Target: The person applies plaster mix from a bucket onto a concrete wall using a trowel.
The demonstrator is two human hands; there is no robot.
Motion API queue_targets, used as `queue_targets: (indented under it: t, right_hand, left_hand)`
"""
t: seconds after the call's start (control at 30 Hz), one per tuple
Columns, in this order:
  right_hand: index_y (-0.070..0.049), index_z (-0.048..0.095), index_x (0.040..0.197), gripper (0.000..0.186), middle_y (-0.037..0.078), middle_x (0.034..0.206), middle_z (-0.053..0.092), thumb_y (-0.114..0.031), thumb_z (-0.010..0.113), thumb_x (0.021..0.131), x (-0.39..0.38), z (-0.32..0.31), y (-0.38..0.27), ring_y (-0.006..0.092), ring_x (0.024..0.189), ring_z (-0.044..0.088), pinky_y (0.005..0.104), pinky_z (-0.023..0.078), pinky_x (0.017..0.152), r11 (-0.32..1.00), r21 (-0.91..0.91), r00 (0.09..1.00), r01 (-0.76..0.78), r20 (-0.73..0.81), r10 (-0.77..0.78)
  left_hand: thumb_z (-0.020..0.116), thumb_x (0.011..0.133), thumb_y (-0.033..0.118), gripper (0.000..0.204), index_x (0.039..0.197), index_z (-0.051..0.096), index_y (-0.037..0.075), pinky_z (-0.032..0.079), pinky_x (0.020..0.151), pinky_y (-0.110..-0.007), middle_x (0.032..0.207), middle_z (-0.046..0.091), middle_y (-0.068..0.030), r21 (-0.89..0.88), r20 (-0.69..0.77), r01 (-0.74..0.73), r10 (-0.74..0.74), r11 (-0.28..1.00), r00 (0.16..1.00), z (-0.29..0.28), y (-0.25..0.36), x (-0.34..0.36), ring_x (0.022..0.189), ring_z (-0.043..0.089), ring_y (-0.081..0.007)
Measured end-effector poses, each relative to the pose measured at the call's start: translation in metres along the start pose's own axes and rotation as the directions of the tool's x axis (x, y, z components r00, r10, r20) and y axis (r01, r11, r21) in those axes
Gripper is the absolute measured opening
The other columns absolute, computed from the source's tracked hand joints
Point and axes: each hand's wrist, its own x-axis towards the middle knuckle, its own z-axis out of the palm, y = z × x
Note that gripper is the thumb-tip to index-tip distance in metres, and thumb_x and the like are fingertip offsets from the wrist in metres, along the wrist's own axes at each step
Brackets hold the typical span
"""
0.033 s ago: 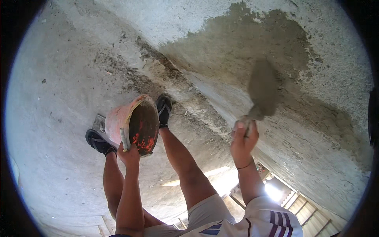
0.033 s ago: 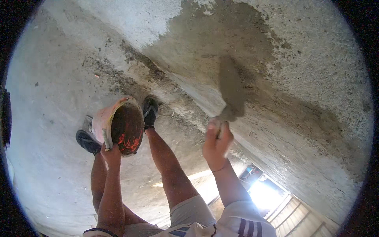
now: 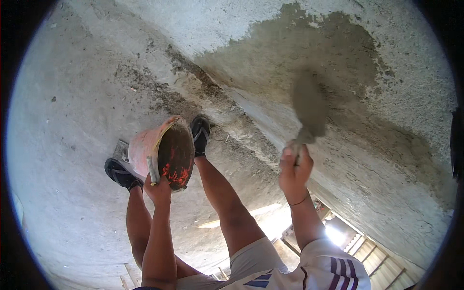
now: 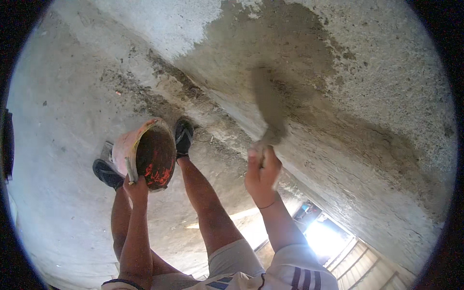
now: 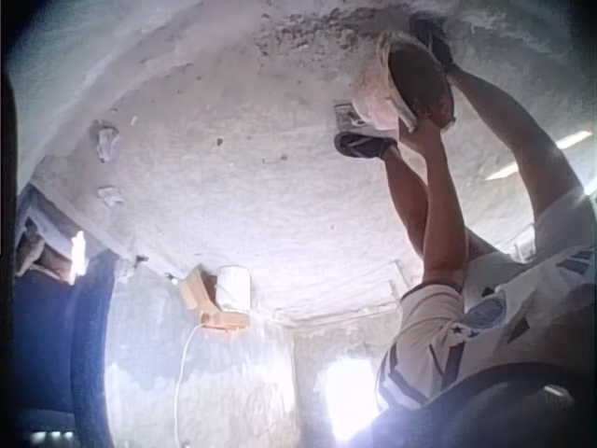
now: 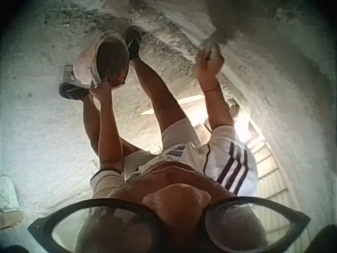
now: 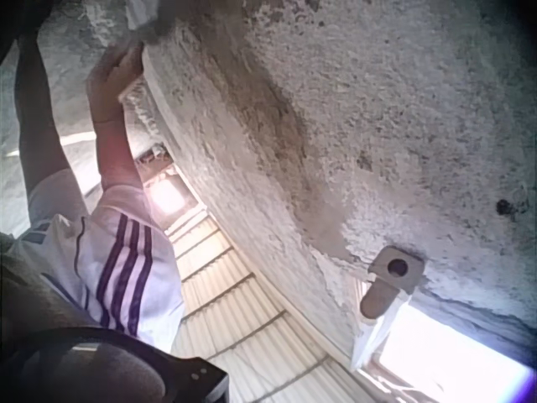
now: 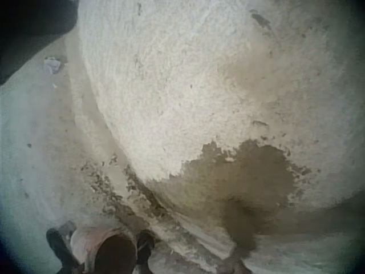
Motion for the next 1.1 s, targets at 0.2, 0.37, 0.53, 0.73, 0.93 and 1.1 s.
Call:
queue_targets:
  t: [0.2, 0.37, 0.53, 0.73, 0.93, 1.1]
  right_hand:
    - [-0.001, 0.048, 0.079, 0.021, 0.007, 0.056, 0.043, -0.020, 0.052, 0.087, 0.011, -0.004, -0.004, 0.0132, 0.048, 0.038, 0.0252, 0.035, 0.046, 0.991, -0.078, 0.992, -0.110, 0.057, 0.114]
    - [0.000, 0.050, 0.084, 0.025, 0.003, 0.059, 0.046, -0.025, 0.052, 0.089, 0.008, -0.001, 0.002, 0.0095, 0.050, 0.041, 0.0232, 0.035, 0.047, 0.982, 0.172, 0.993, -0.080, -0.075, 0.094]
    - [-0.001, 0.048, 0.083, 0.023, 0.003, 0.061, 0.047, -0.024, 0.051, 0.089, 0.023, 0.007, -0.005, 0.0093, 0.051, 0.043, 0.0229, 0.036, 0.047, 0.977, -0.067, 0.951, -0.204, 0.224, 0.214]
    - [-0.003, 0.050, 0.077, 0.018, 0.009, 0.062, 0.047, -0.017, 0.053, 0.086, -0.005, 0.039, -0.003, 0.0143, 0.054, 0.047, 0.0294, 0.042, 0.052, 0.795, 0.607, 0.917, -0.024, -0.303, 0.259]
    - [0.001, 0.051, 0.080, 0.022, 0.023, 0.071, 0.055, -0.020, 0.053, 0.086, 0.040, 0.095, 0.064, 0.0382, 0.068, 0.055, 0.0389, 0.043, 0.057, 0.960, -0.274, 0.965, 0.054, 0.261, 0.021]
    - [-0.001, 0.050, 0.082, 0.025, 0.019, 0.068, 0.054, -0.025, 0.051, 0.088, 0.034, 0.080, 0.061, 0.0317, 0.059, 0.051, 0.0366, 0.042, 0.054, 0.973, -0.231, 0.992, 0.021, 0.129, 0.009]
  left_hand:
    - [0.049, 0.064, 0.002, 0.016, 0.074, 0.056, -0.007, 0.038, 0.048, -0.031, 0.055, 0.051, -0.0074, 0.110, -0.071, -0.118, 0.126, 0.987, 0.989, -0.002, -0.021, 0.007, 0.051, 0.046, -0.0121]
    - [0.049, 0.064, 0.002, 0.018, 0.077, 0.057, -0.007, 0.040, 0.050, -0.031, 0.057, 0.053, -0.0079, 0.056, -0.013, -0.099, 0.100, 0.993, 0.995, 0.000, -0.019, 0.004, 0.052, 0.047, -0.0124]
    - [0.049, 0.065, 0.001, 0.019, 0.079, 0.058, -0.007, 0.040, 0.050, -0.030, 0.058, 0.053, -0.0062, -0.013, -0.081, -0.163, 0.161, 0.987, 0.984, -0.004, -0.035, 0.008, 0.053, 0.047, -0.0115]
    - [0.048, 0.065, 0.001, 0.023, 0.082, 0.060, -0.007, 0.043, 0.055, -0.029, 0.064, 0.058, -0.0079, 0.012, -0.013, -0.089, 0.089, 0.996, 0.996, -0.001, -0.015, 0.002, 0.058, 0.051, -0.0120]
    - [0.048, 0.064, 0.000, 0.025, 0.085, 0.060, -0.007, 0.043, 0.056, -0.029, 0.064, 0.058, -0.0083, 0.052, -0.025, -0.097, 0.098, 0.994, 0.995, 0.004, -0.021, 0.002, 0.059, 0.051, -0.0119]
    - [0.051, 0.064, 0.005, 0.016, 0.076, 0.053, -0.006, 0.040, 0.055, -0.032, 0.060, 0.051, -0.0058, 0.027, -0.034, -0.042, 0.043, 0.999, 0.998, 0.003, -0.020, 0.000, 0.058, 0.045, -0.0135]
